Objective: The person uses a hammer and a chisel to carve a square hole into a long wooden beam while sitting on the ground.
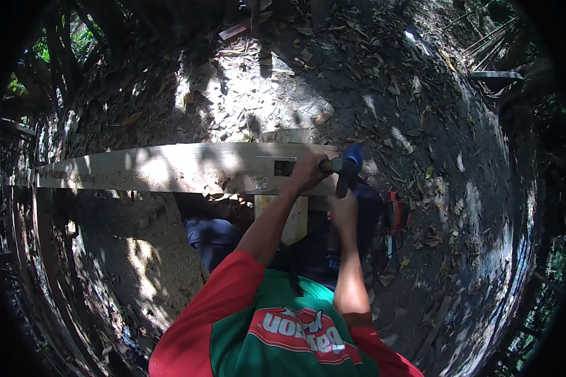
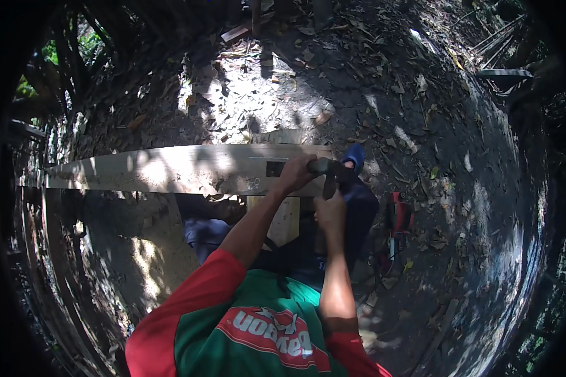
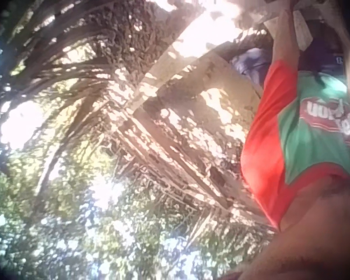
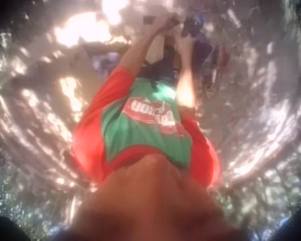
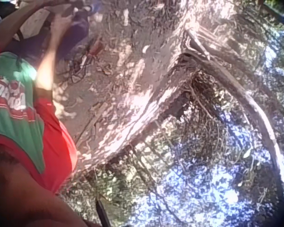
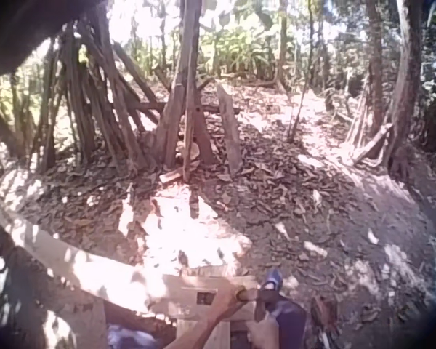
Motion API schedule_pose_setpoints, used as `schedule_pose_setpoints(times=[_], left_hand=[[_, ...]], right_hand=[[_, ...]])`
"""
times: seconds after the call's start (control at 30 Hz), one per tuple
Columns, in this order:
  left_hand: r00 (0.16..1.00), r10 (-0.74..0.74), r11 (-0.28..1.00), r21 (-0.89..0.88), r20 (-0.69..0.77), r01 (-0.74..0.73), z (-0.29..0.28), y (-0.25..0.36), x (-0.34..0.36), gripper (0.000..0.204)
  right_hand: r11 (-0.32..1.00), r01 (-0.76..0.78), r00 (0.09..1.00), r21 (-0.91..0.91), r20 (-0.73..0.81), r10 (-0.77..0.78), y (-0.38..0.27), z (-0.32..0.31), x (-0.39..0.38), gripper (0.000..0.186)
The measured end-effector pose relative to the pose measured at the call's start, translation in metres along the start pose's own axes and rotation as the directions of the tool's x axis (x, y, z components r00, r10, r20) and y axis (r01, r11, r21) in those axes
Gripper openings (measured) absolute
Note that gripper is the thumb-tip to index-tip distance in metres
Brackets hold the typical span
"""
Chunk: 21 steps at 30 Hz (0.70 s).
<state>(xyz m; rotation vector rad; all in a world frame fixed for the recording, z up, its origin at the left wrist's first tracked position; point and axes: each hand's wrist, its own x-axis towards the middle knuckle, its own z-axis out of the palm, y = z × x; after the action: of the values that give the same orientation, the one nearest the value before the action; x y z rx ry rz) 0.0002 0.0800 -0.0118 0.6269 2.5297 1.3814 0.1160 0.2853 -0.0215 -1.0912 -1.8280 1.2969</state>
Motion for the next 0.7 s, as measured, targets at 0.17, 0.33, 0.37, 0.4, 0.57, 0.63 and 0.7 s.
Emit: schedule_pose_setpoints(times=[0.17, 0.33, 0.37, 0.4, 0.57, 0.63, 0.7], left_hand=[[0.999, -0.027, 0.998, 0.06, -0.021, 0.028, 0.004, -0.016, -0.021, 0.033], [0.999, -0.039, 0.998, 0.059, 0.018, 0.038, 0.005, 0.008, -0.016, 0.032], [0.998, -0.049, 0.994, 0.096, 0.026, 0.046, 0.005, 0.009, -0.012, 0.031], [0.999, -0.034, 0.996, 0.079, 0.023, 0.032, 0.004, 0.009, -0.012, 0.032], [0.998, -0.023, 0.999, -0.029, 0.058, 0.025, -0.01, 0.001, -0.025, 0.037], [0.993, 0.112, 0.991, -0.078, 0.037, -0.108, -0.029, -0.008, -0.046, 0.034], [0.989, 0.138, 0.972, -0.198, 0.06, -0.124, -0.054, -0.02, -0.063, 0.032]], right_hand=[[0.894, -0.359, 0.704, -0.266, 0.551, 0.447, -0.034, -0.076, -0.102, 0.014], [0.888, -0.368, 0.691, -0.277, 0.557, 0.46, -0.037, -0.122, -0.089, 0.012], [0.874, -0.363, 0.674, -0.324, 0.556, 0.486, -0.03, -0.12, -0.087, 0.012], [0.858, -0.356, 0.657, -0.37, 0.554, 0.511, -0.019, -0.115, -0.086, 0.013], [0.843, -0.202, 0.638, -0.499, 0.586, 0.499, -0.028, -0.1, -0.082, 0.013], [0.823, -0.141, 0.628, -0.551, 0.593, 0.504, -0.029, -0.103, -0.082, 0.012], [0.828, -0.136, 0.646, -0.543, 0.585, 0.49, -0.029, -0.103, -0.081, 0.012]])
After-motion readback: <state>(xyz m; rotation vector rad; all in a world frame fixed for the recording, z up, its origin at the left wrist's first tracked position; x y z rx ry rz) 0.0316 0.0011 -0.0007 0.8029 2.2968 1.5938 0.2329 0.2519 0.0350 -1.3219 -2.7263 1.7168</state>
